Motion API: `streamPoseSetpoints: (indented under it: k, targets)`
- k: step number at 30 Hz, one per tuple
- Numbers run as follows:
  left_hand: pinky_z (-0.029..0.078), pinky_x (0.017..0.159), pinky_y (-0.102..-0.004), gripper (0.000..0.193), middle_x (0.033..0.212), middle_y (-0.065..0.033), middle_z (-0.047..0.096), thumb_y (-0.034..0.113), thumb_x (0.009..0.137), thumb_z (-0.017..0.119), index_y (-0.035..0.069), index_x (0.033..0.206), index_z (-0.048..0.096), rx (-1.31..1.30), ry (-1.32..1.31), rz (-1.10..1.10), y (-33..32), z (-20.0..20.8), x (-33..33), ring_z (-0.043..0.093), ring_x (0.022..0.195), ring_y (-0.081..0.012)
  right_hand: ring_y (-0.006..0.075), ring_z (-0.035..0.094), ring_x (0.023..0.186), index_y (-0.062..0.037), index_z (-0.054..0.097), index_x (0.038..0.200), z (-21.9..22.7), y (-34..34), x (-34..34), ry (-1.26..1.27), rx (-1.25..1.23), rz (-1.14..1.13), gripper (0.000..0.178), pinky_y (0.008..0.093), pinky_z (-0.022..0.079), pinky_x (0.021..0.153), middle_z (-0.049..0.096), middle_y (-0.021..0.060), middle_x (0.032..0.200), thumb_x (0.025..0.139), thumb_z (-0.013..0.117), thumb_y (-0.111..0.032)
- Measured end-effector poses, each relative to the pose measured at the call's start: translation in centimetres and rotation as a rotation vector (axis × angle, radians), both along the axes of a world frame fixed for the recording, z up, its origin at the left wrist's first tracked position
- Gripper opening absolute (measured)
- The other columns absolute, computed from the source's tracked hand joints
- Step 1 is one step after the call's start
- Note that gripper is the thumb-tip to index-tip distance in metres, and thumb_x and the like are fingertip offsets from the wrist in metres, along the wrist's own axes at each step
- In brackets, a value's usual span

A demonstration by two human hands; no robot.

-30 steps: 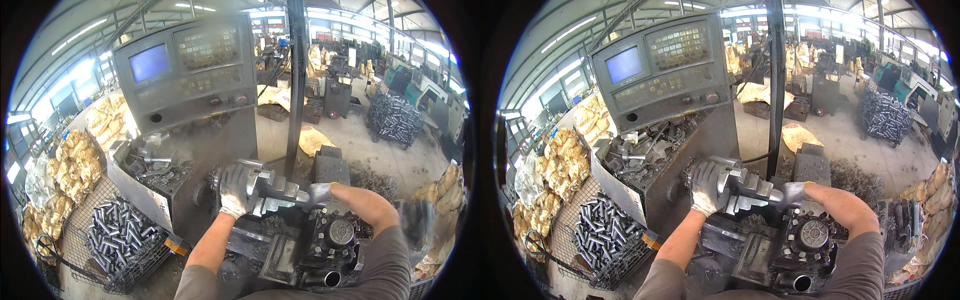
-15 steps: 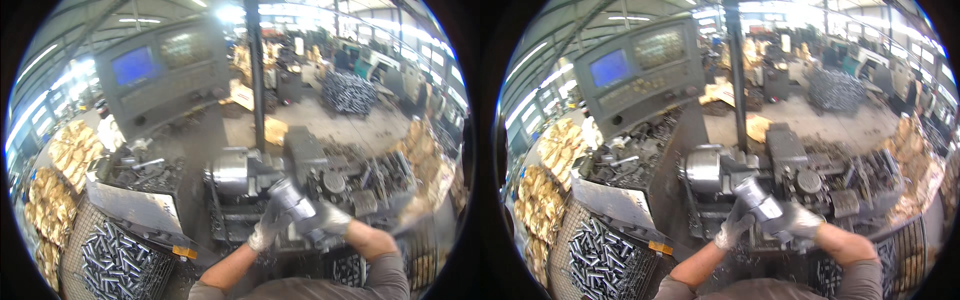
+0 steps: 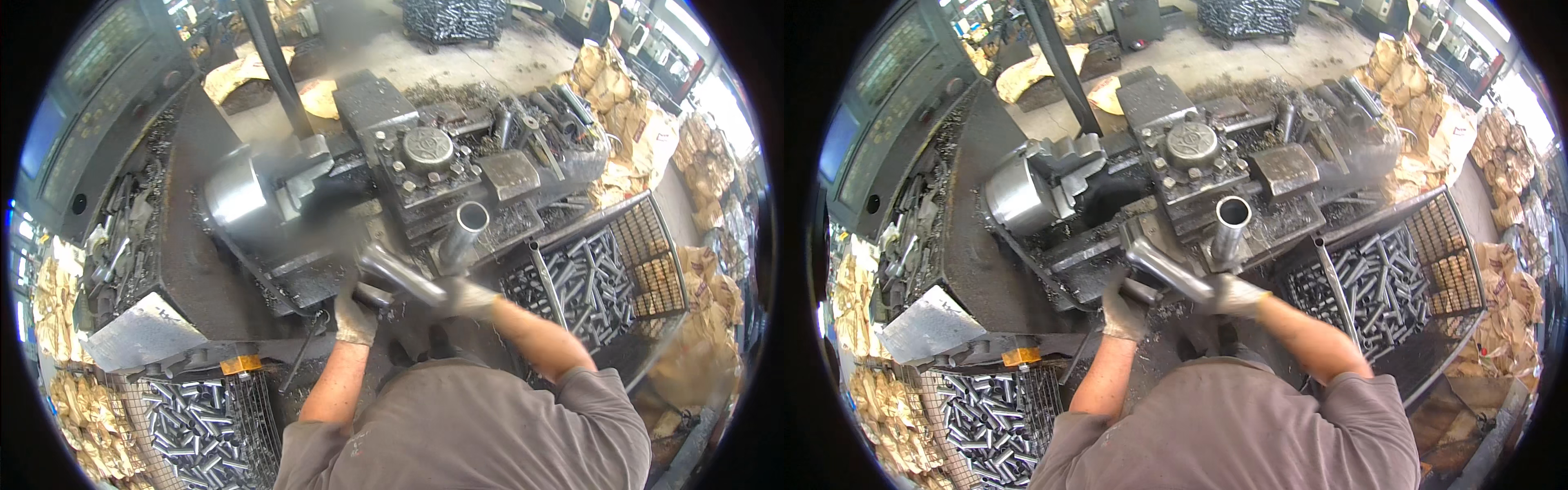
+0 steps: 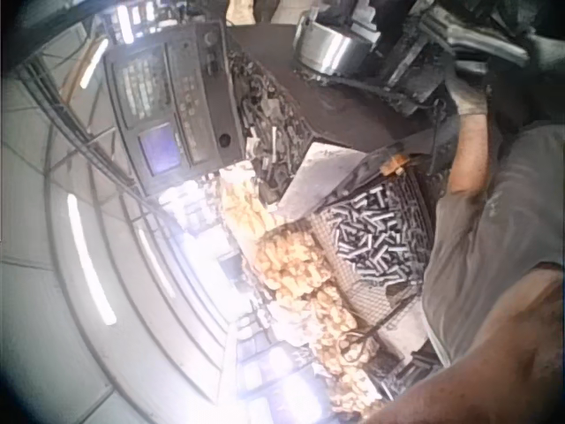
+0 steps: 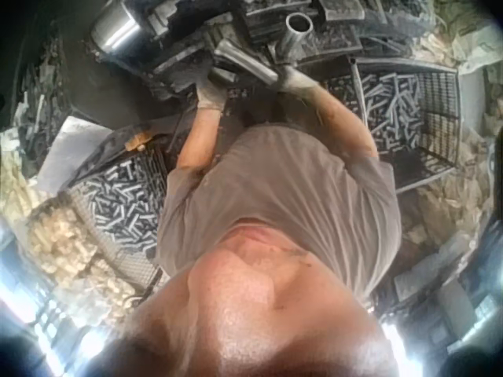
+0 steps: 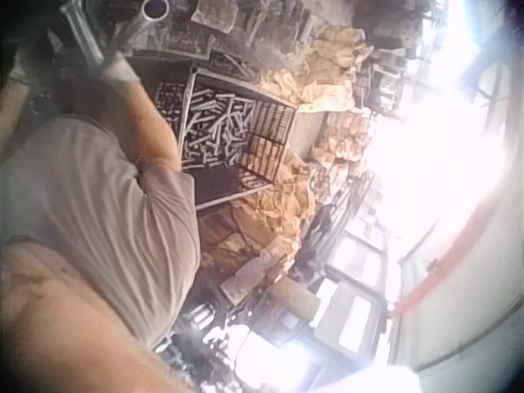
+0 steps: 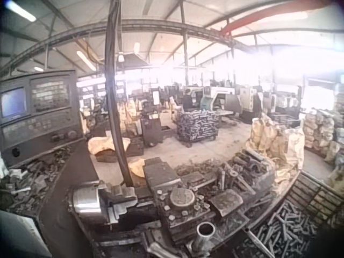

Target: The person repeatedly picks metal tubes from a wire basket, inserts them into a lathe chuck, operates the machine, removes the processed tubes, and places them into a second basket. The cycle continues throughout the clip.

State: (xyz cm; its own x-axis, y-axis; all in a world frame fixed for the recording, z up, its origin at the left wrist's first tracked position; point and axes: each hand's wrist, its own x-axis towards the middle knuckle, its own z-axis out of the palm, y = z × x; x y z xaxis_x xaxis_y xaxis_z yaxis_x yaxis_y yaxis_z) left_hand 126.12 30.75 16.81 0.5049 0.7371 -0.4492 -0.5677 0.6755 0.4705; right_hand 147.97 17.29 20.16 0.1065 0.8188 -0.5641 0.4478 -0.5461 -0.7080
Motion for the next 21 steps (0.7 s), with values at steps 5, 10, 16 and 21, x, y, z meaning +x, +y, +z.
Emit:
streamPoseSetpoints:
  k: [5, 10, 16, 21]
  targets:
    - [0.06, 0.097, -0.0555, 0.048, 0.111, -0.0161, 0.073, 0.046, 0.109, 0.055, 0.001, 0.122, 0.065, -0.218, -0.156, 0.004, -0.4, -2.3, -2.5, 0.073, 0.105, -0.0358, 0.0215, 0.077, 0.093, -0.0026, 0.076, 0.124, 4.2, -20.6, 16.3, -0.272, -0.342, -0.038, 0.067, 0.0379, 0.062, 0.084, 0.081, 0.0137, 0.107, 0.07, 0.092, -0.039]
    - [0.064, 0.086, -0.0482, 0.048, 0.105, -0.0137, 0.076, 0.046, 0.114, 0.046, 0.003, 0.123, 0.066, -0.091, -0.132, -0.172, -0.6, -0.3, -2.5, 0.075, 0.092, -0.0319, 0.0355, 0.078, 0.096, -0.0017, 0.074, 0.122, -0.5, -24.1, 21.8, -0.86, -0.245, -0.298, 0.042, 0.0443, 0.062, 0.087, 0.08, 0.0213, 0.106, 0.093, 0.078, -0.032]
    - [0.064, 0.079, -0.0427, 0.061, 0.11, -0.0115, 0.076, 0.061, 0.11, 0.052, 0.009, 0.14, 0.061, 0.097, 0.21, -0.25, -2.1, 3.0, -3.4, 0.076, 0.09, -0.0279, 0.0316, 0.08, 0.096, -0.0054, 0.072, 0.119, 5.8, 1.9, 6.7, -0.508, 0.344, -0.177, 0.054, 0.0426, 0.063, 0.085, 0.08, 0.0196, 0.105, 0.08, 0.089, -0.038]
    - [0.064, 0.081, -0.0467, 0.058, 0.112, -0.0129, 0.075, 0.059, 0.109, 0.055, 0.01, 0.139, 0.059, 0.003, 0.215, -0.262, -3.5, 3.4, -5.2, 0.075, 0.087, -0.0282, 0.0381, 0.077, 0.098, -0.0142, 0.062, 0.141, 8.2, 3.9, -2.1, -0.442, 0.807, 0.406, 0.066, 0.0467, 0.063, 0.084, 0.077, 0.0163, 0.114, 0.081, 0.085, -0.028]
